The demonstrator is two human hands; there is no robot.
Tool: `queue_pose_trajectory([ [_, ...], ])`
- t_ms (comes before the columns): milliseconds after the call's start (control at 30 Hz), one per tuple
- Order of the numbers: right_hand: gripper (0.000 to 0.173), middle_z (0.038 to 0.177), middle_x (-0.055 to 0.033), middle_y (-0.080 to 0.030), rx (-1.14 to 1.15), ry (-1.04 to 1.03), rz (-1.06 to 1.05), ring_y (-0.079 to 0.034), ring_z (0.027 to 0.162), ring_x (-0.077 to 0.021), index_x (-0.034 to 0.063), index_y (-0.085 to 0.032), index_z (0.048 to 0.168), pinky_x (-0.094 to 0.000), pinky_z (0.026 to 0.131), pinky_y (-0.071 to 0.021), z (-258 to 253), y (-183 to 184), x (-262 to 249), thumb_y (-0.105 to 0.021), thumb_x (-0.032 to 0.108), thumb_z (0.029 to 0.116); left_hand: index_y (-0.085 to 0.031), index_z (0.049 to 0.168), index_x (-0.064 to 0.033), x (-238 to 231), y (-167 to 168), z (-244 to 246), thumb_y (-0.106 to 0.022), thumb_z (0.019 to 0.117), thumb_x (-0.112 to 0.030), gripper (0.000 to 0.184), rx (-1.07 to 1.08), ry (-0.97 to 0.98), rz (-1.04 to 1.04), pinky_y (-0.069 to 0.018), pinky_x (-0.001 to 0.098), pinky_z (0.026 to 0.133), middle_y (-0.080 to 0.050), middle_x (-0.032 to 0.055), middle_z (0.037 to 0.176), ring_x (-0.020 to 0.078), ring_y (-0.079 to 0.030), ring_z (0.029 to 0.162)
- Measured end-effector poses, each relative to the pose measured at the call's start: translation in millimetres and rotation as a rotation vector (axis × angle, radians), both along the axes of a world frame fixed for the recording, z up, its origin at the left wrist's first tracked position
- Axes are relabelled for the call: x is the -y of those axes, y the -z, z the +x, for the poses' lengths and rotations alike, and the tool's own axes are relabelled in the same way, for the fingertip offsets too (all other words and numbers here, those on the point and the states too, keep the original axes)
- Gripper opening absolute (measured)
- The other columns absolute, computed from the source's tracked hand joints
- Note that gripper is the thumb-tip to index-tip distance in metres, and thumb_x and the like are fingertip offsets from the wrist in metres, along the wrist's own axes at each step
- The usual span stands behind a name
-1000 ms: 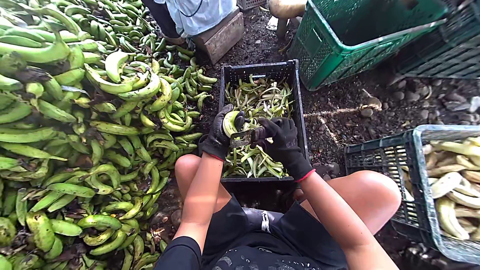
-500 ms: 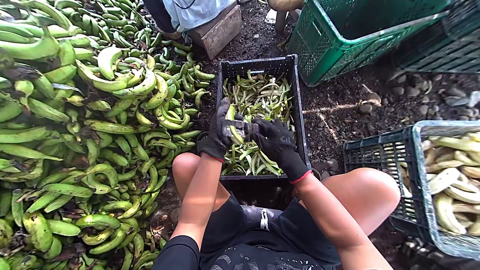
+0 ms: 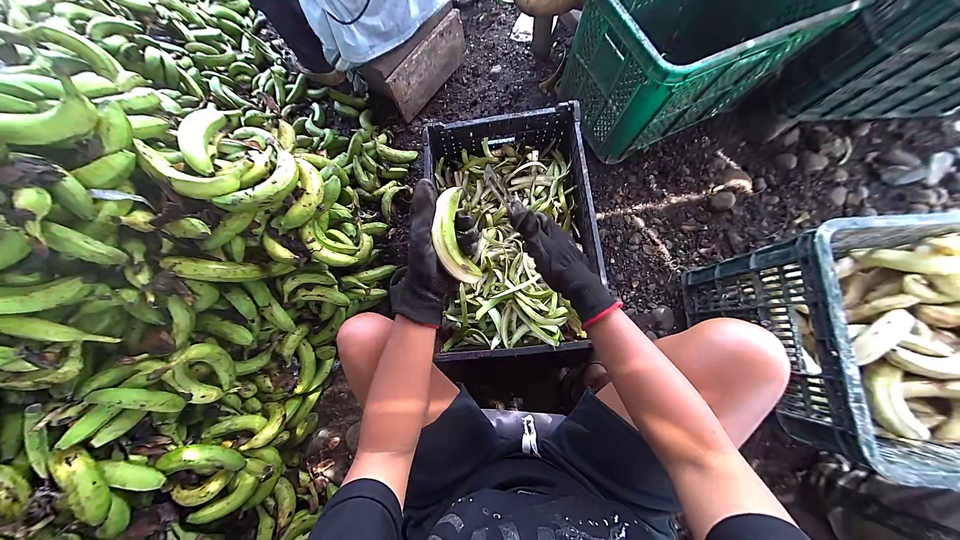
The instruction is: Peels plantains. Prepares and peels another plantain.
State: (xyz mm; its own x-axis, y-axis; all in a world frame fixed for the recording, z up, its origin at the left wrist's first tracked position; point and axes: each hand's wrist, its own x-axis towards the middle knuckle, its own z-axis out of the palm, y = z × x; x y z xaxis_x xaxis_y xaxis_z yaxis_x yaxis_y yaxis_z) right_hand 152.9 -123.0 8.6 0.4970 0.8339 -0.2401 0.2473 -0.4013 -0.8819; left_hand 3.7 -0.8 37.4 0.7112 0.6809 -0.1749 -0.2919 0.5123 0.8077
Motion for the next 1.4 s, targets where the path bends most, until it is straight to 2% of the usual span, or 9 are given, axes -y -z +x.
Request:
queue_pose_trajectory([
  [133,0.060,0.123,-0.0179,-0.069,0.449,-0.194,0.189,-0.060,0.118,-0.0413,0.0148,-0.068,0.132,-0.0665,0.096,-0.0462,4.5,-3.0,21.3,-0.053,0.059,0.0946,-0.056,0.120,-0.0110,-16.5,8.8,-4.9,-0.027,0.1096,-0.041,0.043,0.134,0.119,-0.032,-0.0598,0.0321,0.073,-0.066,0.0056,0.094,0.0136,-0.066,0.080],
  [267,0.063,0.118,-0.0287,-0.064,0.664,-0.254,0.174,-0.057,0.111,-0.0549,0.0208,-0.069,0.133,-0.0697,0.080,-0.0451,-1.5,-10.7,38.5,-0.065,0.061,0.0847,-0.061,0.107,-0.0067,-12.4,6.7,-1.5,-0.022,0.1100,-0.043,0.054,0.069,0.136,-0.155,-0.0515,0.0224,0.046,-0.060,0.0043,0.068,0.0098,-0.056,0.049],
  [433,0.056,0.122,-0.0211,-0.065,0.432,-0.248,-0.057,-0.057,0.116,-0.0451,0.0281,-0.069,0.131,-0.0676,0.086,-0.0462,-9.2,-12.1,30.9,-0.063,0.064,0.0889,-0.061,0.118,-0.0133,0.5,9.3,-1.1,-0.038,0.1074,-0.049,0.044,-0.250,-0.040,0.170,-0.0578,0.0312,0.062,-0.065,0.0023,0.083,0.0115,-0.064,0.068],
  [500,0.054,0.118,-0.0161,-0.067,0.299,-0.191,-0.070,-0.060,0.116,-0.0387,0.0255,-0.071,0.127,-0.0669,0.089,-0.0467,-12.6,-6.0,22.7,-0.059,0.063,0.0910,-0.059,0.131,-0.0139,4.3,13.4,-6.3,-0.032,0.1084,-0.053,0.053,-0.289,-0.056,0.309,-0.0584,0.0374,0.083,-0.068,0.0037,0.107,0.0128,-0.067,0.093],
  [700,0.058,0.112,-0.0144,-0.070,-0.063,0.059,-0.066,-0.066,0.105,-0.0299,0.0113,-0.067,0.126,-0.0584,0.092,-0.0505,-13.3,15.9,-4.2,-0.045,0.061,0.1033,-0.056,0.135,-0.0021,16.6,18.2,8.7,-0.025,0.1109,-0.041,0.056,-0.411,-0.200,0.612,-0.0545,0.0359,0.095,-0.065,0.0111,0.116,0.0134,-0.064,0.105],
  [900,0.070,0.125,-0.0233,-0.066,0.120,0.117,-0.287,-0.062,0.120,-0.0409,0.0064,-0.062,0.132,-0.0677,0.098,-0.0451,39.7,8.7,12.9,-0.033,0.065,0.1052,-0.054,0.128,-0.0110,9.8,1.1,-0.7,-0.015,0.1092,-0.051,0.059,-0.099,-0.043,0.173,-0.0600,0.0351,0.059,-0.063,0.0043,0.074,0.0168,-0.065,0.061],
  [1000,0.066,0.113,-0.0244,-0.069,0.411,0.018,-0.523,-0.065,0.112,-0.0458,0.0098,-0.069,0.118,-0.0721,0.087,-0.0452,64.5,-10.4,28.9,-0.038,0.066,0.1010,-0.055,0.131,-0.0125,-4.8,7.8,-10.3,-0.010,0.1084,-0.054,0.065,-0.116,-0.028,0.069,-0.0604,0.0327,0.060,-0.069,0.0069,0.082,0.0181,-0.069,0.068],
  [1233,0.081,0.112,-0.0261,-0.069,0.360,-0.239,-0.837,-0.062,0.115,-0.0457,0.0023,-0.073,0.100,-0.0734,0.095,-0.0407,74.5,-4.3,64.8,-0.051,0.080,0.0896,-0.053,0.140,-0.0019,-33.1,72.1,-16.5,-0.019,0.1106,-0.051,0.067,-0.995,-0.163,0.237,-0.0532,0.0495,0.094,-0.061,0.0204,0.130,0.0278,-0.063,0.113],
  [1400,0.079,0.113,-0.0246,-0.069,0.261,-0.368,-0.881,-0.062,0.117,-0.0426,0.0013,-0.073,0.099,-0.0711,0.100,-0.0395,59.9,13.1,73.9,-0.053,0.077,0.0907,-0.052,0.136,-0.0034,22.9,23.2,101.2,-0.020,0.1116,-0.047,0.060,-0.634,0.091,0.199,-0.0586,0.0442,0.081,-0.065,0.0161,0.112,0.0244,-0.067,0.096],
])
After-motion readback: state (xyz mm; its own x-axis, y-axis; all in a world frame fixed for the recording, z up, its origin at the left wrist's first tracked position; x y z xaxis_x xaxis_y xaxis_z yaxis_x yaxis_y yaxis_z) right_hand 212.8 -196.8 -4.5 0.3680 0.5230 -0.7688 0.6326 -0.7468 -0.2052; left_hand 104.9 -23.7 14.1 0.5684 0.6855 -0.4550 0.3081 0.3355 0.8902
